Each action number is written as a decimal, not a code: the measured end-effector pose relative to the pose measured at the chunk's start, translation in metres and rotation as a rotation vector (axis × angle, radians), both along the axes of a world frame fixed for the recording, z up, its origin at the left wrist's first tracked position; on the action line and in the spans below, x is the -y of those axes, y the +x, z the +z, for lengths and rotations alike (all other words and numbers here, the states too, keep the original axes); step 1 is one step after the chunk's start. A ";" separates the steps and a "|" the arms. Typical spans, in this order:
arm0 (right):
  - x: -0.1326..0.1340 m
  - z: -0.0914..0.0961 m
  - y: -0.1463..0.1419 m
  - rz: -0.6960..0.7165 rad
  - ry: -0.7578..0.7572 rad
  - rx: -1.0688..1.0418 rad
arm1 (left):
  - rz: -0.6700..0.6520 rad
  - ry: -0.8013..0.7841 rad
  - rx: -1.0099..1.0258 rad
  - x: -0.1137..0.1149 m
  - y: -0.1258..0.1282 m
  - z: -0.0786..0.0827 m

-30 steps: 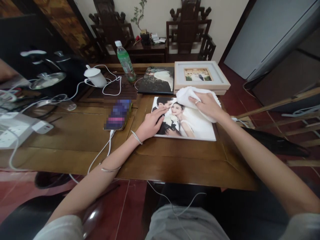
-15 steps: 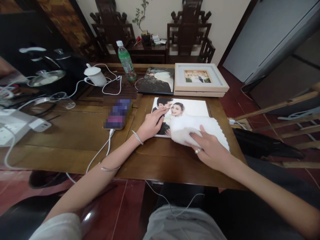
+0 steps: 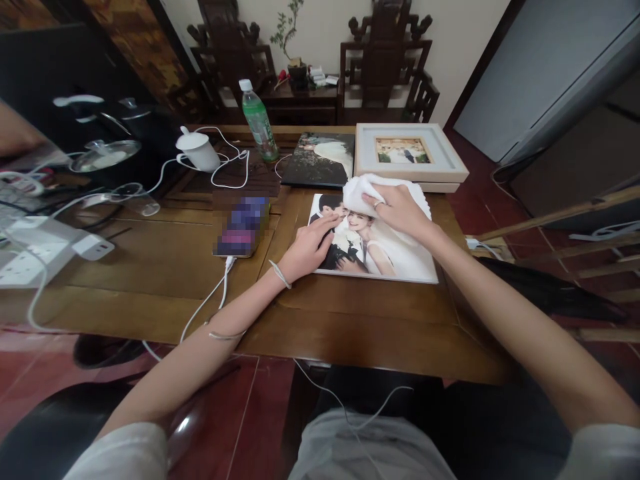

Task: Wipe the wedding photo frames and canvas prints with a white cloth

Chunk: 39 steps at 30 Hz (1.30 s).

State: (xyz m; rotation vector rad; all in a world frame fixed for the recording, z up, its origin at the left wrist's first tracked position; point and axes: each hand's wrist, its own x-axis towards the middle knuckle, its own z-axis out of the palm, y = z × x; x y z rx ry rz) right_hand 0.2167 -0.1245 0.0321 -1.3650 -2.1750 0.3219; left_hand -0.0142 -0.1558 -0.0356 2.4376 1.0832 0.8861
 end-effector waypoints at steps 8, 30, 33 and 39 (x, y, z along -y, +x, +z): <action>0.125 -0.004 -0.003 0.161 -0.032 0.141 | 0.010 0.006 0.008 -0.001 0.001 -0.002; -0.002 -0.004 -0.009 0.006 0.040 0.028 | -0.016 -0.014 0.002 0.001 0.001 0.003; 0.027 -0.010 -0.010 0.040 0.040 0.079 | -0.001 -0.011 0.003 0.000 0.002 0.001; 0.131 -0.007 -0.005 0.165 -0.015 0.139 | 0.026 -0.028 -0.019 -0.001 0.003 -0.002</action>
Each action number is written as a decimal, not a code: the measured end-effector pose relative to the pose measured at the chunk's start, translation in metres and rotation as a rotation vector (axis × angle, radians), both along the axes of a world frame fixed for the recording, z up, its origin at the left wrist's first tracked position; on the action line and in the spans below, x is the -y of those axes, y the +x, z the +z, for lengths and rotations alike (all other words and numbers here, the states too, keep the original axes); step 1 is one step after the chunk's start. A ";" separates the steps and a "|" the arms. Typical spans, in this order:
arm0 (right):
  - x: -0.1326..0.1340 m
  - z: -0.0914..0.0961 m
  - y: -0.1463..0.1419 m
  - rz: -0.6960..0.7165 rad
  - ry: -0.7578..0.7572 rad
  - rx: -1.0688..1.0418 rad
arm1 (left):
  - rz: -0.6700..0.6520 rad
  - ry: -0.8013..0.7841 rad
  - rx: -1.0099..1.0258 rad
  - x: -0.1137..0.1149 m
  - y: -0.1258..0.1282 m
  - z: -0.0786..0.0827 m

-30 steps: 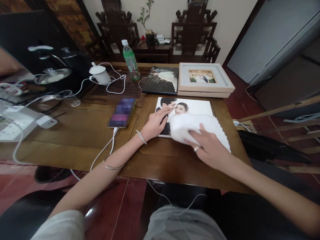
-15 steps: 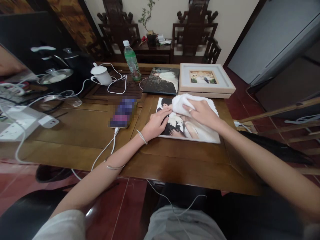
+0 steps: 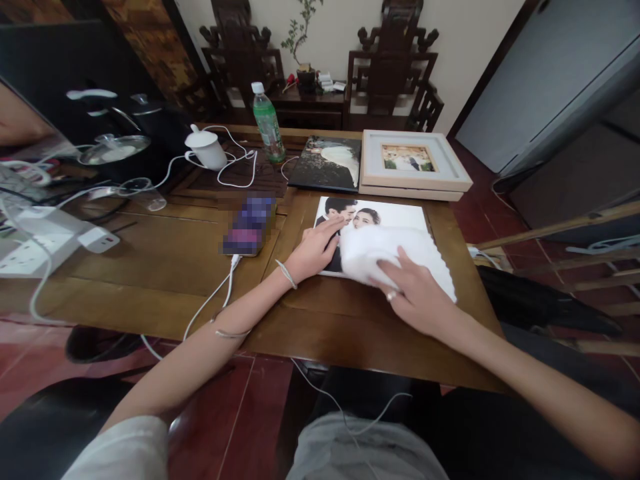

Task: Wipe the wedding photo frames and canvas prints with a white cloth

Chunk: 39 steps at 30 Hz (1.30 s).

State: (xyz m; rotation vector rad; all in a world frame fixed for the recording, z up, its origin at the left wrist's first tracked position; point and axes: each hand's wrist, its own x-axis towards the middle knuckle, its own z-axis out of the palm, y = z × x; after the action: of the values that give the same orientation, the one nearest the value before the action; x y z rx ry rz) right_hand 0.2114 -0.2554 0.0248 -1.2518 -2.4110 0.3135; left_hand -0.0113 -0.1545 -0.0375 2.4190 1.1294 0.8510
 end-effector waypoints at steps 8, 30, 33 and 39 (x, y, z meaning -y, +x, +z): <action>0.005 0.011 0.008 0.051 -0.096 -0.008 | -0.010 -0.012 -0.001 0.000 -0.002 0.001; -0.007 0.017 -0.013 0.343 -0.180 0.063 | -0.020 -0.026 0.025 0.000 -0.011 0.024; -0.008 0.022 0.009 0.211 -0.162 0.076 | -0.074 0.006 -0.105 0.003 -0.009 0.022; -0.051 0.018 0.040 -0.080 -0.072 0.021 | -0.071 0.015 -0.230 0.008 -0.007 0.023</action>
State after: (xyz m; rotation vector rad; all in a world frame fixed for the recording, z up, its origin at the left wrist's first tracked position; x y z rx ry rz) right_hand 0.2513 -0.2048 0.0428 -1.3860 -2.3789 0.3683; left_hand -0.0179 -0.1625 -0.0145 2.6041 1.1098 0.5720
